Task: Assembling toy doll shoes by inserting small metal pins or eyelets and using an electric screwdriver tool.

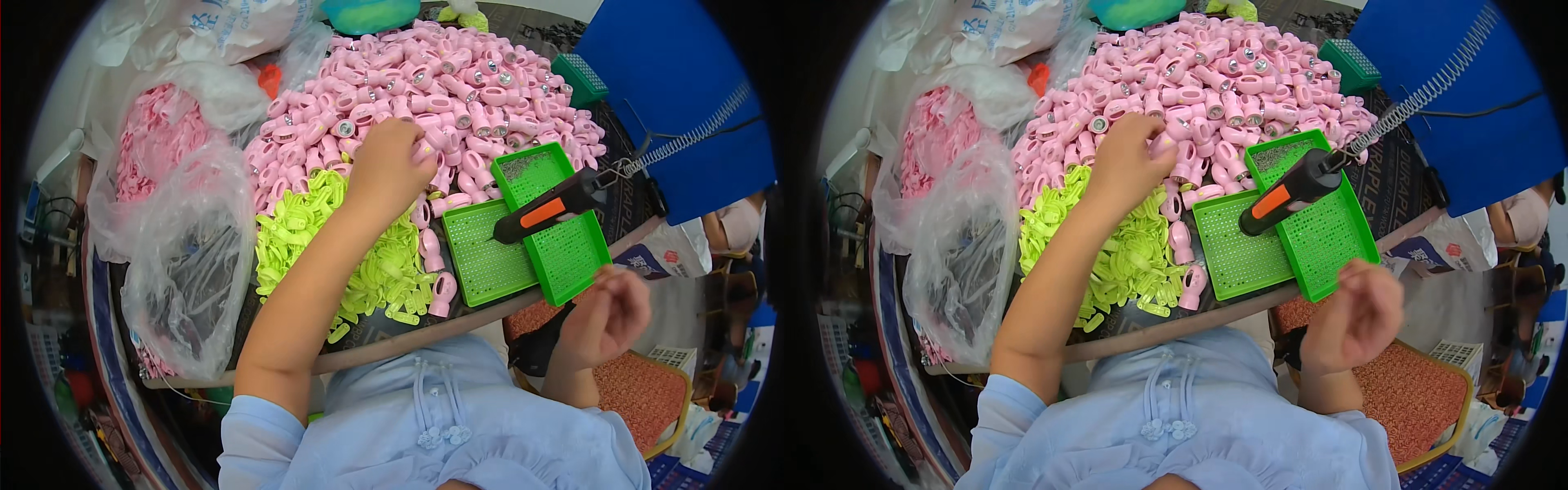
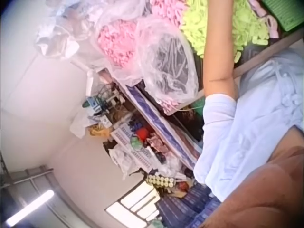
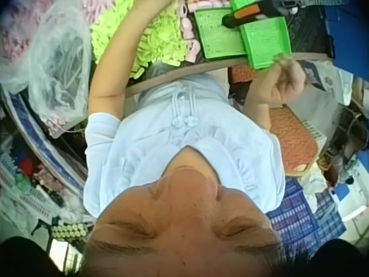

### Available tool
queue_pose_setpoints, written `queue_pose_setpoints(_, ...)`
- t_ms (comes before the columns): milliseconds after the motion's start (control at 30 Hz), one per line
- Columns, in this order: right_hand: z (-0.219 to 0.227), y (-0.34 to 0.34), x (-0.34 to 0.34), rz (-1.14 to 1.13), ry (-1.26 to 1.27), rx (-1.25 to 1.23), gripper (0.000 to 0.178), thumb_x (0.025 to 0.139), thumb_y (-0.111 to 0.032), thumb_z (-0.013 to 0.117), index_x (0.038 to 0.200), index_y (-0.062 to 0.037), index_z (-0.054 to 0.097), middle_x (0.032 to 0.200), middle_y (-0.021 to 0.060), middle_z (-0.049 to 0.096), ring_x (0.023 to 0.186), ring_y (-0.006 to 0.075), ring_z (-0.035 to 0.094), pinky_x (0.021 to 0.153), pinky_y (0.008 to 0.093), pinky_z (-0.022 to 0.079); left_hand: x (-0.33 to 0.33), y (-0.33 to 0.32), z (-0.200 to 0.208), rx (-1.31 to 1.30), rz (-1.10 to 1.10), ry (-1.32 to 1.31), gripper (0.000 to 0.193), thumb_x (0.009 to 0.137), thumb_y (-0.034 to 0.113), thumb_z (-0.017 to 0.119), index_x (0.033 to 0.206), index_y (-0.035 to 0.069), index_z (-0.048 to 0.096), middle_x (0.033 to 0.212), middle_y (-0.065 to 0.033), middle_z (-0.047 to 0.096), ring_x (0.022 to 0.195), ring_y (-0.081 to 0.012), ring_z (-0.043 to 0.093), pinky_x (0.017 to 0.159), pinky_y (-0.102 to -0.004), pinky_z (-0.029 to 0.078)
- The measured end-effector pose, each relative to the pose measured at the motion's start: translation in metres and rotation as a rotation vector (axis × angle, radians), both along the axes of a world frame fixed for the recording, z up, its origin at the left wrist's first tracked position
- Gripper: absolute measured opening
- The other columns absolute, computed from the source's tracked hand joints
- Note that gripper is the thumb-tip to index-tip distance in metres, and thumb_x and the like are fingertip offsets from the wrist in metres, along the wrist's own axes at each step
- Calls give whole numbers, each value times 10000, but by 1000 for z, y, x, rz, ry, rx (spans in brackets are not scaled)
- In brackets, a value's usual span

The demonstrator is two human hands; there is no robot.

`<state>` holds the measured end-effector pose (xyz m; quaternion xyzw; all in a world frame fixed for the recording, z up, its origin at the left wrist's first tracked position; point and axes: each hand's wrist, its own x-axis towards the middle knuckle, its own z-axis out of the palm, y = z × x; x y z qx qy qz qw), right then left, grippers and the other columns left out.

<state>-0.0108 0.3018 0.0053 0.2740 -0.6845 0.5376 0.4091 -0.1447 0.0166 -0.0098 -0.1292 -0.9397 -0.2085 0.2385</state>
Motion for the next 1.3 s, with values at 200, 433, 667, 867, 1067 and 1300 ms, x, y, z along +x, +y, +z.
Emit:
queue_pose_setpoints(200, -9, -88, 0, 410, -640, 14, 554, 784, -70, 810, 1289, -16, 589, 1217, 163, 614, 1042, 266, 629, 872, 364, 526, 119, -13, 4, 1404, -368, -805, 379, 933, 45, 659, 1290, 25, 534, 1117, -41, 646, 1031, -145, 639, 901, -297, 521)
queue_pose_setpoints(433, -6, -121, -14, 591, -618, 352, 465, 770, -24, 811, 1206, -2, 652, 1139, 124, 636, 1033, 238, 635, 845, 345, 520, 179, -37, -12, 1391, -404, -509, 497, 855, -104, 680, 1300, 34, 505, 1269, -123, 565, 1161, -210, 597, 976, -338, 509)
queue_pose_setpoints(667, -25, -165, -117, -87, -573, 474, 376, 852, -284, 782, 1081, -3, 684, 1052, 176, 646, 942, 328, 632, 824, 394, 532, 176, -56, -32, 1425, -165, -356, 327, 867, -105, 666, 1158, 19, 583, 1229, -107, 577, 1126, -186, 602, 905, -289, 519)
queue_pose_setpoints(867, -37, -198, -165, -409, -635, 850, 378, 794, -326, 781, 927, 21, 708, 1039, 216, 638, 1022, 399, 600, 893, 454, 497, 120, -73, -2, 575, 15, -11, 223, 834, -1, 716, 1038, 40, 635, 1057, -139, 598, 929, -277, 616, 775, -327, 514)
queue_pose_setpoints(1067, -40, -187, -155, -152, -595, 542, 307, 791, -169, 754, 1025, 17, 683, 993, 186, 678, 938, 280, 654, 816, 384, 531, 70, -95, -5, 416, 28, -206, 330, 810, 115, 763, 1107, 29, 648, 1067, -147, 661, 1062, -330, 598, 923, -423, 473)
queue_pose_setpoints(1300, -12, -169, -75, 382, -460, 313, 337, 801, -23, 775, 1122, -14, 675, 974, 134, 701, 836, 233, 682, 745, 324, 550, 104, -80, 8, 383, -301, -82, 466, 840, 100, 750, 1281, 55, 608, 1252, -148, 650, 1155, -295, 624, 956, -376, 506)
